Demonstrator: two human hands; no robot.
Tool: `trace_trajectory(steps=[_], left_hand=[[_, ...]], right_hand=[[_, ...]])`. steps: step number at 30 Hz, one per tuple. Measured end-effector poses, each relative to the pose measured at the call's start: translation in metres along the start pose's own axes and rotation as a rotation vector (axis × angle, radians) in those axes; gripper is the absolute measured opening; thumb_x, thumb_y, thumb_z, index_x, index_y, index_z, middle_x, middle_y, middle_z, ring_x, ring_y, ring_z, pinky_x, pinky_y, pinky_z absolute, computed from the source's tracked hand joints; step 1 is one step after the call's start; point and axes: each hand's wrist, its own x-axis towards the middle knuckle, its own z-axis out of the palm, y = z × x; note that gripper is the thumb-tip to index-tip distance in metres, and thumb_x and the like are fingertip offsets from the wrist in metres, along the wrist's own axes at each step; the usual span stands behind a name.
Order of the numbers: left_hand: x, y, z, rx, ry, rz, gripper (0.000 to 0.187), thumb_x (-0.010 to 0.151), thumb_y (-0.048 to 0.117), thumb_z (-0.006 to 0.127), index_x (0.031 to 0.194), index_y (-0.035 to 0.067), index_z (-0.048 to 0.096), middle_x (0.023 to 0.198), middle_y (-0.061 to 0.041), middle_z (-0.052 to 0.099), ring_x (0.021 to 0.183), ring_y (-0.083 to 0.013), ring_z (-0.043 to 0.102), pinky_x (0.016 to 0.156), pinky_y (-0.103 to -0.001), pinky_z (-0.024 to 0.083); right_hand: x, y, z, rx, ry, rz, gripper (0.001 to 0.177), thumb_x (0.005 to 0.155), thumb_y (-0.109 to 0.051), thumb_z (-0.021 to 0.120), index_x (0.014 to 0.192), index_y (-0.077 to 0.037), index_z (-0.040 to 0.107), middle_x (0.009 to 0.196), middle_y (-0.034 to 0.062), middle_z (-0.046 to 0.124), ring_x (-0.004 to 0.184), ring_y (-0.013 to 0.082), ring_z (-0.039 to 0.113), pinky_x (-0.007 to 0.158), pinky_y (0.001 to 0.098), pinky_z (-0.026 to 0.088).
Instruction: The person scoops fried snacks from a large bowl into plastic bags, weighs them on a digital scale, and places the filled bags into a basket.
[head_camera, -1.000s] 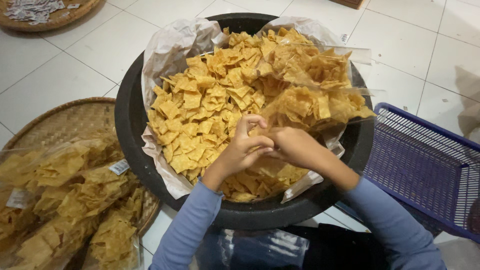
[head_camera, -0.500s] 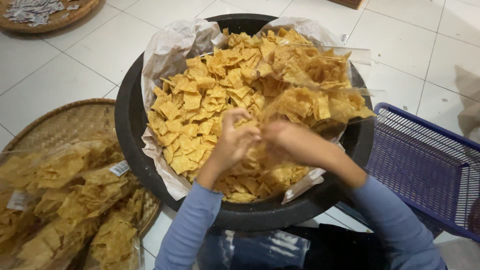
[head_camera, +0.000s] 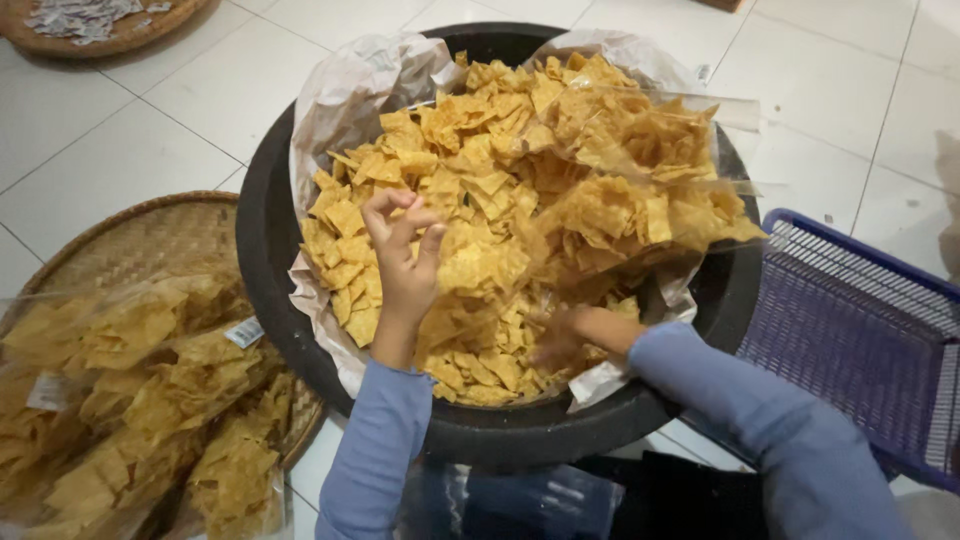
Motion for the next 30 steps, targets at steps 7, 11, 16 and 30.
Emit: trace_trajectory(steps=[7, 11, 16, 30], left_hand=[[0.001, 0.01, -0.004, 0.083, -0.028, -0.027, 0.012, 0.102, 0.019, 0.069, 0.101, 0.008, 0.064, 0.124, -0.011, 0.041, 0.124, -0.029, 0.045, 0.112, -0.043, 0.038], [-0.002, 0.01, -0.005, 0.127, -0.044, -0.011, 0.012, 0.102, 0.017, 0.07, 0.1, 0.008, 0.064, 0.124, -0.011, 0.043, 0.124, -0.0287, 0.045, 0.115, -0.043, 0.037], [-0.001, 0.01, -0.006, 0.107, -0.044, -0.013, 0.011, 0.103, 0.018, 0.069, 0.101, 0.009, 0.064, 0.124, -0.011, 0.042, 0.123, -0.0284, 0.045, 0.114, -0.043, 0.036], [0.001, 0.008, -0.011, 0.062, -0.127, 0.01, 0.013, 0.104, 0.021, 0.068, 0.1, 0.008, 0.064, 0.125, -0.009, 0.041, 0.125, -0.0276, 0.044, 0.116, -0.043, 0.036]], right_hand=[[-0.065, -0.063, -0.039, 0.346, 0.043, 0.41, 0.116, 0.073, -0.059, 0.086, 0.164, -0.032, 0.019, 0.158, 0.0313, 0.026, 0.131, 0.0463, 0.048, 0.103, 0.0561, 0.047], [-0.09, -0.08, -0.051, 0.335, 0.092, 0.442, 0.114, 0.072, -0.044, 0.087, 0.163, -0.037, 0.018, 0.152, 0.0292, 0.036, 0.12, 0.0416, 0.061, 0.096, 0.0512, 0.054], [-0.085, -0.079, -0.038, 0.308, 0.33, 0.298, 0.052, 0.087, -0.027, 0.068, 0.138, -0.017, 0.06, 0.134, 0.0233, 0.059, 0.117, 0.0428, 0.063, 0.089, 0.0531, 0.057], [-0.153, -0.023, -0.069, 1.169, 0.384, -0.085, 0.072, 0.076, -0.004, 0.069, 0.144, -0.019, 0.049, 0.122, 0.0049, 0.061, 0.088, 0.0254, 0.069, 0.073, 0.0386, 0.062]])
